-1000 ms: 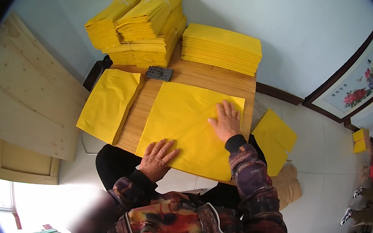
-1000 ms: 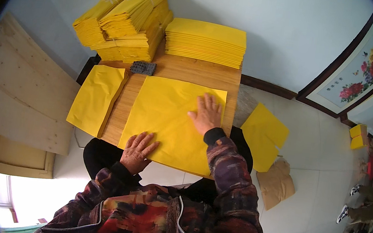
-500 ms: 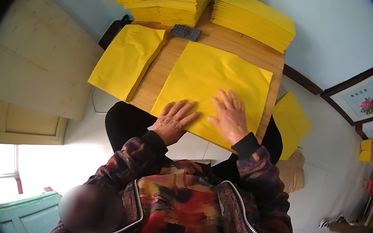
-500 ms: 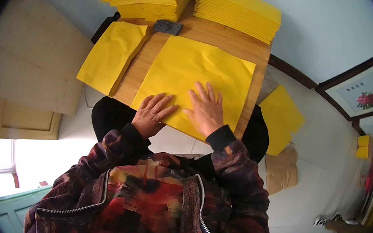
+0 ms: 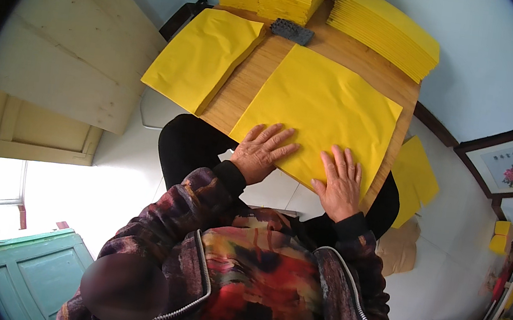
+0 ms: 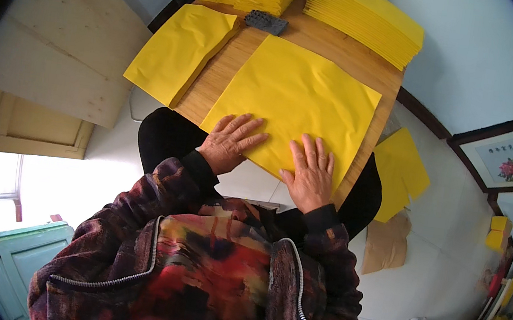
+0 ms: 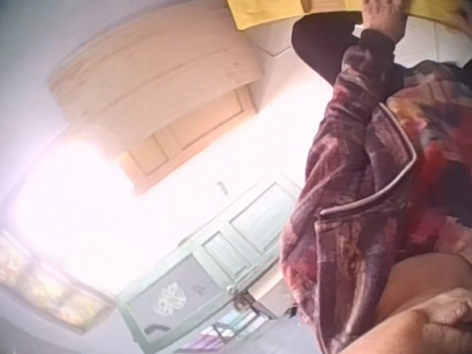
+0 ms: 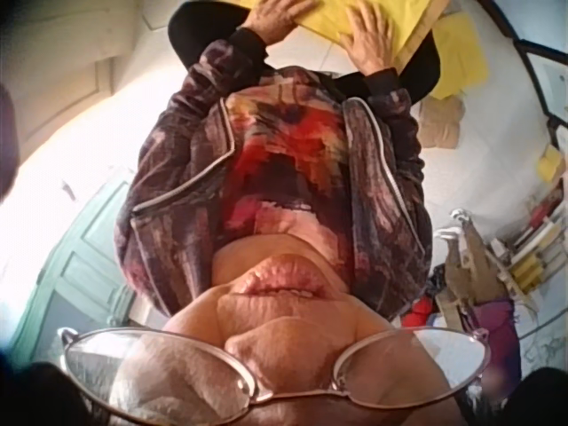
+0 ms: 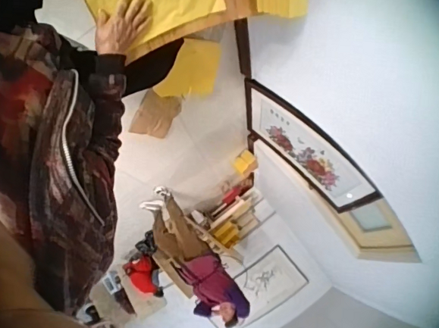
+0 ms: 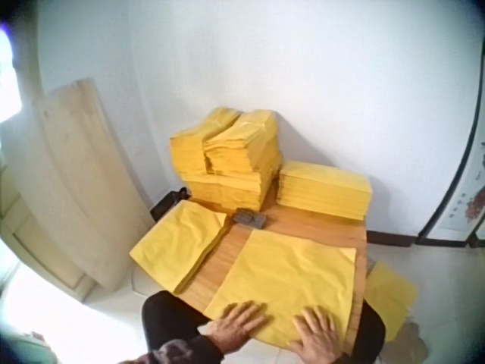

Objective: The person folds yellow paper sheets on a wooden table. They fold each sheet in half, then fold the sides inward, and finally fold the bottom up to form a packet. The finished packets are stacked on the table.

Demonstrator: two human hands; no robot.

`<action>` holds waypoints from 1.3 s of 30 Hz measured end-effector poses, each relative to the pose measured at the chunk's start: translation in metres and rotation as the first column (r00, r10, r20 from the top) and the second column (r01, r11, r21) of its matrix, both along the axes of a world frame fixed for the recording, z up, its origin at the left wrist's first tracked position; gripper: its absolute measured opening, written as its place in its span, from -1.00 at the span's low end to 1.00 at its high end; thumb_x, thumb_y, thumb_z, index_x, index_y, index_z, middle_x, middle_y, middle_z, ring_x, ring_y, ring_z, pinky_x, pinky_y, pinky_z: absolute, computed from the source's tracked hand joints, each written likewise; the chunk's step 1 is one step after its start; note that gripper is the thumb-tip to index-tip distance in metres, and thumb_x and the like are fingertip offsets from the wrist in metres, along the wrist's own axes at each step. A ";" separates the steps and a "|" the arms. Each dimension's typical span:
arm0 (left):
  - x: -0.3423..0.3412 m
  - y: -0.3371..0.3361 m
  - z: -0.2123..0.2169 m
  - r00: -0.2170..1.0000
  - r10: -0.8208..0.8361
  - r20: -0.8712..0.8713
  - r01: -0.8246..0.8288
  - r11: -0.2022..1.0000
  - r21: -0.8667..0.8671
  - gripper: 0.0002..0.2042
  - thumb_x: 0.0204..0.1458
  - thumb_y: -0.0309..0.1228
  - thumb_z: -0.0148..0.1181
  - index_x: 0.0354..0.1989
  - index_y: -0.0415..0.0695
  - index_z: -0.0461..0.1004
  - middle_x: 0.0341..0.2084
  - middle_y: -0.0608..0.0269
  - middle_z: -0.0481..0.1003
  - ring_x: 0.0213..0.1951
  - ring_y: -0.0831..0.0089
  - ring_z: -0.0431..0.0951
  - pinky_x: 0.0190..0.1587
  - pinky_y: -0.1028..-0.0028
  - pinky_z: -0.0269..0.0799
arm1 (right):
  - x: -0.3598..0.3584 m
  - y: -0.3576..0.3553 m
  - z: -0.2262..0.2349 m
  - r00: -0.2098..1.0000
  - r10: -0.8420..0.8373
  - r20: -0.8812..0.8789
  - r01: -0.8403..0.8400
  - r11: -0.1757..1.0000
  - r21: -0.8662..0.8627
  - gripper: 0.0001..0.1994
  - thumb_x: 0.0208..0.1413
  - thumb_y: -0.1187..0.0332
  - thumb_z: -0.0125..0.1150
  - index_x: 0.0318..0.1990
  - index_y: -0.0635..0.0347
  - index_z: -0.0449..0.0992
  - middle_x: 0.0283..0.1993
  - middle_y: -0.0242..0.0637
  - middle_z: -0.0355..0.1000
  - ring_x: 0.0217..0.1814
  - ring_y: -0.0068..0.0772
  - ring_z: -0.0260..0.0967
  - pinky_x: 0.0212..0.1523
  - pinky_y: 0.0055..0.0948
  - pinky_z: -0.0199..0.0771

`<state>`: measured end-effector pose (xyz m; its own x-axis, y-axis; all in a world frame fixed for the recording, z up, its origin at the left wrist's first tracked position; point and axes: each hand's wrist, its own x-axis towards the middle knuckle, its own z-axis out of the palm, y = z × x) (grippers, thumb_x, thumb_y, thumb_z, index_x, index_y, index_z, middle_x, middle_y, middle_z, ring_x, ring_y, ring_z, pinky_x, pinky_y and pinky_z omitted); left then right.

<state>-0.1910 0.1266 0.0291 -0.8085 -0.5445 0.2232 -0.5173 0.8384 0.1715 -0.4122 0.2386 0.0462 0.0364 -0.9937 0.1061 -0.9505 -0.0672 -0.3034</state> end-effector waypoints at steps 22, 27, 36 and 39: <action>0.013 -0.013 0.026 0.994 -0.101 0.032 0.095 0.984 0.152 -0.62 -0.15 -0.38 0.27 -0.08 0.05 0.45 -0.11 0.28 0.36 0.02 0.23 0.34 0.01 0.22 0.30 | 0.013 0.041 0.006 0.999 -0.033 0.029 0.039 0.974 -0.223 -0.83 -0.10 0.46 0.22 -0.29 0.18 0.44 -0.14 -0.34 0.32 -0.11 -0.20 0.27 -0.13 -0.22 0.30; 0.018 -0.019 0.029 0.989 -0.142 -0.051 0.149 0.971 0.184 -0.75 -0.16 -0.47 0.26 -0.23 -0.06 0.49 -0.29 0.21 0.43 -0.10 0.14 0.42 -0.05 0.26 0.34 | 0.012 0.039 0.008 0.998 -0.004 0.068 0.021 0.966 -0.259 -0.90 -0.09 0.50 0.15 -0.35 0.20 0.45 -0.23 -0.30 0.34 -0.18 -0.18 0.29 -0.19 -0.25 0.33; -0.001 -0.002 0.031 0.997 -0.063 0.037 0.063 0.998 0.000 -0.76 -0.09 -0.40 0.19 -0.21 -0.11 0.41 -0.29 0.20 0.42 -0.12 0.21 0.42 0.02 0.22 0.24 | 0.001 0.020 0.016 0.955 -0.152 0.255 0.139 0.988 0.070 -0.89 -0.01 0.53 0.02 -0.33 0.26 0.47 -0.32 -0.03 0.45 -0.19 0.08 0.38 -0.18 -0.10 0.37; -0.007 0.001 0.030 0.994 -0.076 0.083 0.068 0.993 0.098 -0.66 -0.08 -0.22 0.26 -0.19 -0.11 0.36 -0.25 0.18 0.40 -0.08 0.22 0.41 -0.01 0.21 0.30 | -0.009 0.015 0.020 0.924 -0.146 0.354 0.086 0.980 0.180 -0.84 0.05 0.53 -0.06 -0.25 0.33 0.44 -0.22 0.07 0.47 -0.12 0.12 0.40 -0.14 -0.10 0.39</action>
